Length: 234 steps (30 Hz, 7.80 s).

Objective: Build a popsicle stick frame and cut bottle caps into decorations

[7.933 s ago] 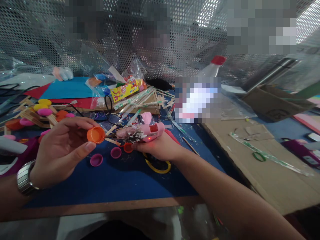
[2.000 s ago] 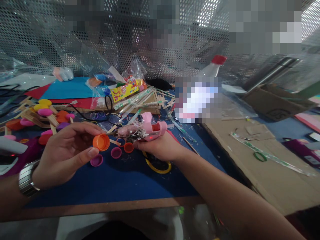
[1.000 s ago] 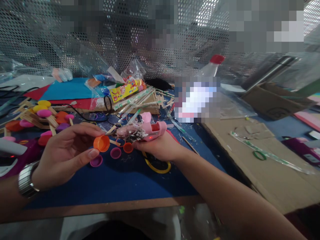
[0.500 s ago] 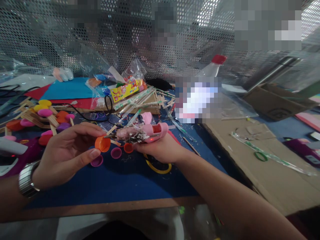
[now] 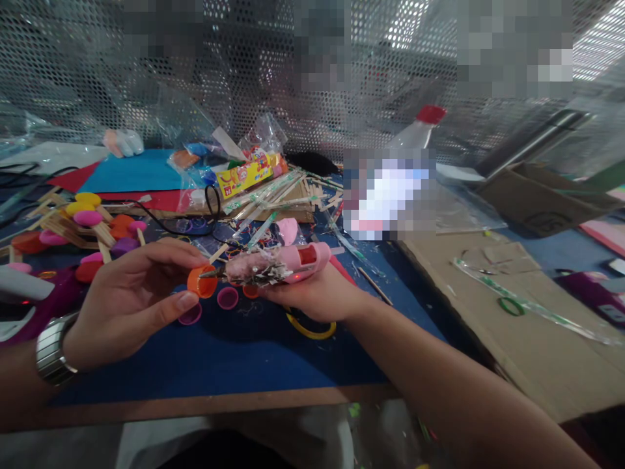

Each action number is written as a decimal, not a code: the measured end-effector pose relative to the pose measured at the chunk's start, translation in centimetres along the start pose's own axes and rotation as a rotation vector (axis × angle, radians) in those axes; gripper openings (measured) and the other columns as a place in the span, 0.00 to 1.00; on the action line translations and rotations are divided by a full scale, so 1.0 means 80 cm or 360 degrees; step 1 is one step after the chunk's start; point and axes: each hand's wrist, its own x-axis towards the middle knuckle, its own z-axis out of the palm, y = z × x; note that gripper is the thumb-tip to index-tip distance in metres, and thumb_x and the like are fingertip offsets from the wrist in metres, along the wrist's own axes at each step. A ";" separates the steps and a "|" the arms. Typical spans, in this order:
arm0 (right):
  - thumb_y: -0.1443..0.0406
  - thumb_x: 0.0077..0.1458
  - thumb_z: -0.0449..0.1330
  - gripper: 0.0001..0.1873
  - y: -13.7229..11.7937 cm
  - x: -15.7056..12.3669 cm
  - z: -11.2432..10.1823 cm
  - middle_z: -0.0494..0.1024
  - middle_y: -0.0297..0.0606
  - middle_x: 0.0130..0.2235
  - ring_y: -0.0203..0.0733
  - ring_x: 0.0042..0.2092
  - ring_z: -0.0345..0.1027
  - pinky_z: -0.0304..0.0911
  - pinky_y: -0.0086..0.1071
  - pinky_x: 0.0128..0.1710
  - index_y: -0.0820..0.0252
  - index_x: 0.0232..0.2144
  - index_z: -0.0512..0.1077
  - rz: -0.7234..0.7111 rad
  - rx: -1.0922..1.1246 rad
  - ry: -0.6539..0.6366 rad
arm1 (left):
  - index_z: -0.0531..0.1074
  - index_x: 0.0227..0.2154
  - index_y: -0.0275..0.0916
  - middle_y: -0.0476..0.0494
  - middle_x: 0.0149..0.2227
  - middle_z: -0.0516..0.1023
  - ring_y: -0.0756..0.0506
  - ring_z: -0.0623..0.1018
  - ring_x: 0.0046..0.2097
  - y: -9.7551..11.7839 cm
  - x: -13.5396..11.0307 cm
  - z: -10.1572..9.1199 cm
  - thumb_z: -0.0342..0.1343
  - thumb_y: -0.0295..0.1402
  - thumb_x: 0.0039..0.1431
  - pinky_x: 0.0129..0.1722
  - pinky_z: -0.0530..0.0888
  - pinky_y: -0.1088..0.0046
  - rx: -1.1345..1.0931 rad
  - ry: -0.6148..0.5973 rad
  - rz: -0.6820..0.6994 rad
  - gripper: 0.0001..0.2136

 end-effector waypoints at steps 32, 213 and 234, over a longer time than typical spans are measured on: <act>0.71 0.59 0.66 0.15 0.006 -0.001 0.000 0.86 0.36 0.50 0.45 0.55 0.79 0.72 0.37 0.60 0.53 0.47 0.82 -0.0189 0.0156 -0.0121 | 0.80 0.43 0.44 0.42 0.42 0.80 0.44 0.83 0.40 0.000 0.000 0.000 0.68 0.27 0.57 0.41 0.86 0.67 -0.0016 0.0016 -0.0044 0.12; 0.64 0.59 0.68 0.13 0.007 0.001 0.002 0.85 0.36 0.50 0.51 0.55 0.77 0.71 0.44 0.59 0.51 0.47 0.82 0.0004 0.0144 0.0193 | 0.81 0.40 0.44 0.45 0.38 0.83 0.46 0.83 0.39 -0.005 0.005 -0.002 0.72 0.32 0.55 0.37 0.82 0.73 -0.0266 0.0329 -0.0322 0.10; 0.64 0.57 0.66 0.09 0.020 0.004 0.014 0.76 0.39 0.39 0.46 0.43 0.71 0.67 0.42 0.49 0.57 0.42 0.77 0.0049 -0.1050 -0.0088 | 0.79 0.42 0.46 0.44 0.45 0.79 0.45 0.81 0.43 0.001 0.008 -0.005 0.69 0.31 0.58 0.42 0.82 0.67 0.0203 0.0535 0.0306 0.10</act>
